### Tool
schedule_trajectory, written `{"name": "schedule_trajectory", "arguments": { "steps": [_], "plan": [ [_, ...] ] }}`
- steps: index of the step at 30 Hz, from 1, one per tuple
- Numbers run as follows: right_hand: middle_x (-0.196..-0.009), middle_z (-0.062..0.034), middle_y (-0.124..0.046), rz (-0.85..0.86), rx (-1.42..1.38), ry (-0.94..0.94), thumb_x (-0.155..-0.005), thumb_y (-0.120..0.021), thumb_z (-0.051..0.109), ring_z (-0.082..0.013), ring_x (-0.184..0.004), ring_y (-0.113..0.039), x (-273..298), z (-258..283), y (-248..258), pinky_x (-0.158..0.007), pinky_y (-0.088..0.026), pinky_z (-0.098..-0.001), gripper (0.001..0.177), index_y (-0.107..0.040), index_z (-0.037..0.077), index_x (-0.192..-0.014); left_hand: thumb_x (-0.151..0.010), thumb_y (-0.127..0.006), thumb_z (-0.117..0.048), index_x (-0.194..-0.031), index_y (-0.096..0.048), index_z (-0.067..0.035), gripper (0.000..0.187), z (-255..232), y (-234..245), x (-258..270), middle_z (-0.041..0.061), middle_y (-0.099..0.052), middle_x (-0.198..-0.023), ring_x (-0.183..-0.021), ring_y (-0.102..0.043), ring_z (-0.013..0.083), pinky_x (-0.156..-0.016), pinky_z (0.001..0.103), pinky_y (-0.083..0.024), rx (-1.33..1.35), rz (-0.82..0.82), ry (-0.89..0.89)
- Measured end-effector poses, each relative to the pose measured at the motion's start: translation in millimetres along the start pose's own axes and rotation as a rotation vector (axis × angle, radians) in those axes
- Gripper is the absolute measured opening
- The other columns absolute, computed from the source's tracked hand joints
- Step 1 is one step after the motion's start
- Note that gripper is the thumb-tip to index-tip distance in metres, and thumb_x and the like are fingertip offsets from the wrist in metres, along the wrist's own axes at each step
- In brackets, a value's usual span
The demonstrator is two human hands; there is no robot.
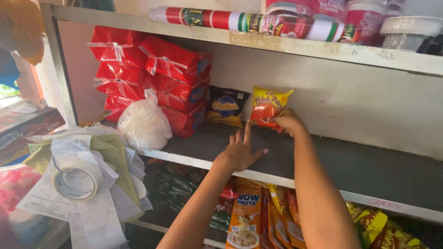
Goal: Stocking and organizing various snack bags and food items onto retail shelves.
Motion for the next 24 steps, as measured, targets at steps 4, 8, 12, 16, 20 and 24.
{"name": "schedule_trajectory", "arguments": {
  "steps": [4,8,12,16,20,24],
  "plan": [
    [-0.093,-0.0049,-0.073,0.019,-0.102,0.19,-0.084,-0.08,0.025,-0.0132,-0.078,-0.068,101.4,59.8,24.1,-0.064,-0.056,-0.033,0.035,-0.07,0.004,-0.11,-0.09,-0.051,-0.073,-0.162,0.016,-0.011,0.116,-1.9,22.8,8.1,0.033,-0.014,-0.164,-0.147,-0.022,0.056,-0.117,0.056,-0.03,0.072,-0.107,0.004],
    [-0.094,-0.0048,-0.073,-0.041,-0.232,0.378,-0.089,-0.079,0.021,-0.0106,-0.077,-0.066,189.6,83.3,43.3,-0.068,-0.054,-0.0281,0.031,-0.069,0.001,-0.111,-0.095,-0.059,-0.06,-0.162,-0.003,-0.003,0.104,-32.0,74.0,47.9,0.031,-0.037,-0.155,-0.139,-0.042,0.0482,-0.114,0.051,-0.038,0.289,-0.414,-0.218],
    [-0.096,-0.004,-0.071,-0.021,-0.384,0.367,-0.091,-0.078,0.017,-0.0107,-0.077,-0.066,267.4,63.3,43.4,-0.068,-0.055,-0.029,0.032,-0.065,0.002,-0.116,-0.099,-0.063,-0.043,-0.153,-0.041,0.0,0.072,-56.6,76.8,95.2,0.017,-0.071,-0.129,-0.122,-0.068,0.0265,-0.108,0.039,-0.051,0.572,-0.492,-0.296],
    [-0.108,-0.002,-0.073,0.036,-0.441,0.4,-0.091,-0.077,0.017,-0.0081,-0.091,-0.068,353.6,41.6,43.8,-0.079,-0.058,-0.0261,0.037,-0.063,0.004,-0.123,-0.1,-0.065,-0.034,-0.146,-0.053,0.0,0.058,-82.6,13.2,153.1,0.01,-0.072,-0.128,-0.114,-0.068,0.0172,-0.098,0.033,-0.056,0.898,-0.352,-0.241],
    [-0.109,-0.0016,-0.075,0.035,-0.405,0.283,-0.093,-0.077,0.016,-0.007,-0.093,-0.069,417.4,-31.0,33.1,-0.078,-0.057,-0.026,0.035,-0.066,0.004,-0.124,-0.099,-0.069,-0.028,-0.137,-0.061,0.001,0.049,-76.3,-65.3,225.3,0.008,-0.072,-0.121,-0.106,-0.069,0.0109,-0.086,0.029,-0.06,1.095,-0.34,-0.05],
    [-0.101,-0.002,-0.074,0.09,-0.421,0.134,-0.094,-0.078,0.014,-0.0073,-0.084,-0.065,481.9,-140.7,-3.3,-0.074,-0.056,-0.0262,0.03,-0.07,0.002,-0.12,-0.098,-0.069,-0.028,-0.138,-0.06,0.0,0.05,-57.2,-178.0,301.6,0.006,-0.073,-0.114,-0.092,-0.07,0.0108,-0.078,0.028,-0.059,1.303,-0.157,0.125]
  ]
}}
Point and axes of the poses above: each hand's wrist, its own x-axis away from the middle knuckle, its own y-axis out of the back of the hand, z = x × y, the point moved 10 cm from there along -x, towards the middle knuckle
